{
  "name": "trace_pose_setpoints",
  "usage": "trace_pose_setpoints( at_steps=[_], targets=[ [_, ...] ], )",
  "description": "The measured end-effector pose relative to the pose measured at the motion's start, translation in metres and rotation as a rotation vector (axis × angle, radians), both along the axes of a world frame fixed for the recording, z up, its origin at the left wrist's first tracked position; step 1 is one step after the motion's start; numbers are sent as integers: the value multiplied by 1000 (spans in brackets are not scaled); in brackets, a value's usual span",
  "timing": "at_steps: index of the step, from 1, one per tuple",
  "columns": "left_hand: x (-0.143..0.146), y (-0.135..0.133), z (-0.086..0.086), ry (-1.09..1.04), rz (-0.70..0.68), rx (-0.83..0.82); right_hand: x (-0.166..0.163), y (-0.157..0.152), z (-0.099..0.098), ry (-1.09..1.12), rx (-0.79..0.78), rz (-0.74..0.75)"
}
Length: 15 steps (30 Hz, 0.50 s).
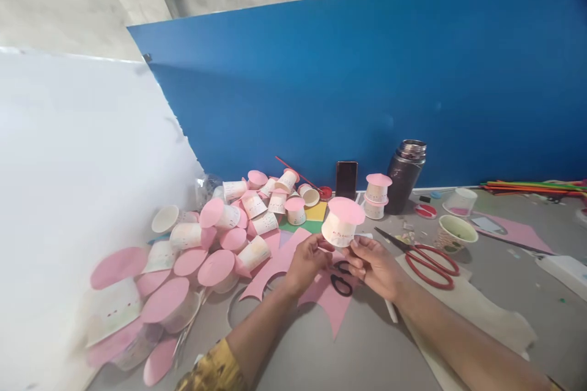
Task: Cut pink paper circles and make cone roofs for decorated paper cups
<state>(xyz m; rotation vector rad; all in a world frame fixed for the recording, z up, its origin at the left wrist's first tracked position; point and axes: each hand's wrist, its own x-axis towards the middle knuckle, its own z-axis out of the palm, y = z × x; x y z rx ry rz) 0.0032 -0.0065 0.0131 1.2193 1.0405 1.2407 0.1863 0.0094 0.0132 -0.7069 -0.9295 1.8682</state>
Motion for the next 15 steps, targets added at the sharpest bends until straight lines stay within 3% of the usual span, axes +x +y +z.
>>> trace_pose_setpoints(
  at_steps=[2,4,15],
  targets=[
    [-2,0,1,-162,-152,-159,1,6,-2,-46,20,-56],
    [-3,1,3,-336,-200,-315,1,11,-5,-93,48,-108],
    [-4,10,16,-475,-47,-469,0,10,-3,-204,69,-88]
  ],
)
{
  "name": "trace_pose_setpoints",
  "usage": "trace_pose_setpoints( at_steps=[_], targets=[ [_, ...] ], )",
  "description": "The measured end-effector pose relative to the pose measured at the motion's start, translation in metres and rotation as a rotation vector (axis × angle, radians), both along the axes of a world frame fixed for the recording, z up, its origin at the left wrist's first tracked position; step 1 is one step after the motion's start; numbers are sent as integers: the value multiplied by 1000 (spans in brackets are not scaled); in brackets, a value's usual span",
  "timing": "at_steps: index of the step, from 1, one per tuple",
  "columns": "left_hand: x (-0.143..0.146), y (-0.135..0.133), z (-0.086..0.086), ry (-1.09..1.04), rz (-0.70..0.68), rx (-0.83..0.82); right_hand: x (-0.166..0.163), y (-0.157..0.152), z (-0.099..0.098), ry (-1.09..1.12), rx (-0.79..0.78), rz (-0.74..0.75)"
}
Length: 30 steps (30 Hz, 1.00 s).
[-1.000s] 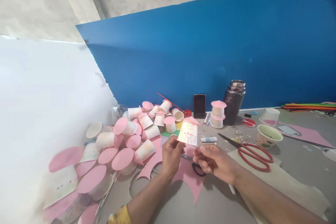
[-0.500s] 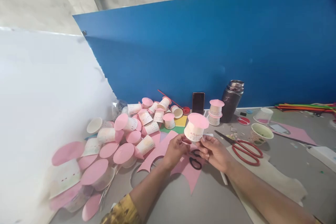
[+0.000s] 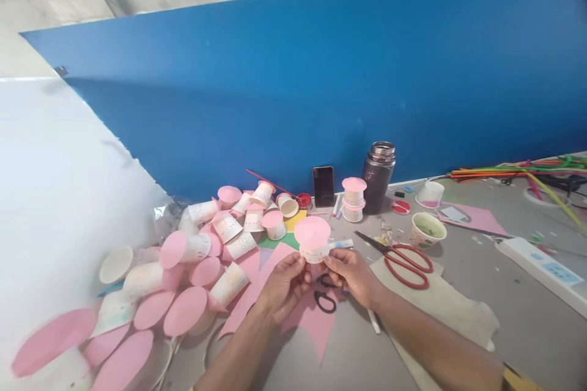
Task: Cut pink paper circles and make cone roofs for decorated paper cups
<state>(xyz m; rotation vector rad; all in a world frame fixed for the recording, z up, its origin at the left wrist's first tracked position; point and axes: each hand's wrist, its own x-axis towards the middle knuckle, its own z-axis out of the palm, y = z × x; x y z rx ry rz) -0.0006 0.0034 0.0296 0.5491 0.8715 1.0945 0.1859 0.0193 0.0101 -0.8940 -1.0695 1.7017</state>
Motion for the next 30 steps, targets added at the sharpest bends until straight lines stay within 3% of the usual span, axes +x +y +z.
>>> trace_pose_setpoints(
  at_steps=[6,12,21,25,30],
  targets=[
    [-24,21,27,-125,348,-56,7,5,4,-122,-35,34],
    [-49,23,54,-122,517,-13,10,7,2,-228,32,64],
    [-27,10,19,-137,390,-93,18,16,0,-357,104,-50],
    [-37,8,19,-54,391,-24,26,18,-7,-417,125,-77],
    [-45,-2,21,216,450,78,28,18,-27,-458,95,-14]
  ],
)
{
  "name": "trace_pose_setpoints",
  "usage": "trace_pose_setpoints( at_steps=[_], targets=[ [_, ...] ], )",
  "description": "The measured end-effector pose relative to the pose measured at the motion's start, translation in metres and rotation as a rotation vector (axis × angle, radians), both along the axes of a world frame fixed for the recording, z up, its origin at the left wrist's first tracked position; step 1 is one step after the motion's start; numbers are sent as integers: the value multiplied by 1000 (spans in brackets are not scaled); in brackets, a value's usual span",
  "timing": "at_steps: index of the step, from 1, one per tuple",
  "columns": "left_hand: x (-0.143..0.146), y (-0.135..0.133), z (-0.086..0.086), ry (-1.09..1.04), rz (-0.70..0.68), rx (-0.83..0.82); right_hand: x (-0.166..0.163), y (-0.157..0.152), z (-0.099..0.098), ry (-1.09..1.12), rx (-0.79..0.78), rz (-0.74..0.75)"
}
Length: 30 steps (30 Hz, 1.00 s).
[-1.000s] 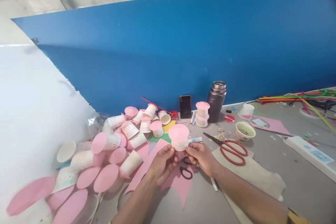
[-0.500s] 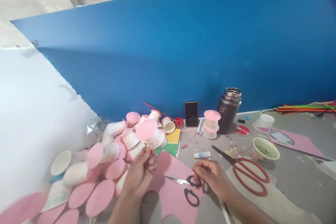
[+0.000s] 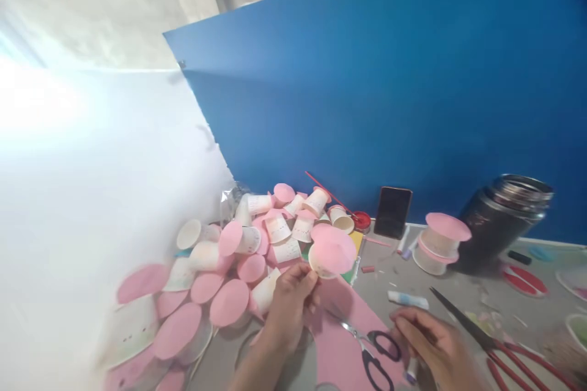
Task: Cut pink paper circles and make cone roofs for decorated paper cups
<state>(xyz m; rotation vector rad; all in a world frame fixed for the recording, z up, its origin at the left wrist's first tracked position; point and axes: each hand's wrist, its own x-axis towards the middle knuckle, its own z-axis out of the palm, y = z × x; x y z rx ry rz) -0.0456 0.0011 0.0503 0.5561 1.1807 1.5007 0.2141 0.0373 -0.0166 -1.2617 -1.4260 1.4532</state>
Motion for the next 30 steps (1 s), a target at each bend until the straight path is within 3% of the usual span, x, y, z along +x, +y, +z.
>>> trace_pose_setpoints(
  at_steps=[5,14,21,30],
  targets=[
    [-4,-9,-3,36,-12,12,-1,-1,-5,-20,-20,-5],
    [-56,-4,10,-449,87,-83,4,1,-12,-33,-39,22],
    [-59,36,33,-292,271,39,2,0,-9,-72,-3,46],
    [-61,79,26,-160,340,19,-1,-2,-5,-124,60,117]
  ],
)
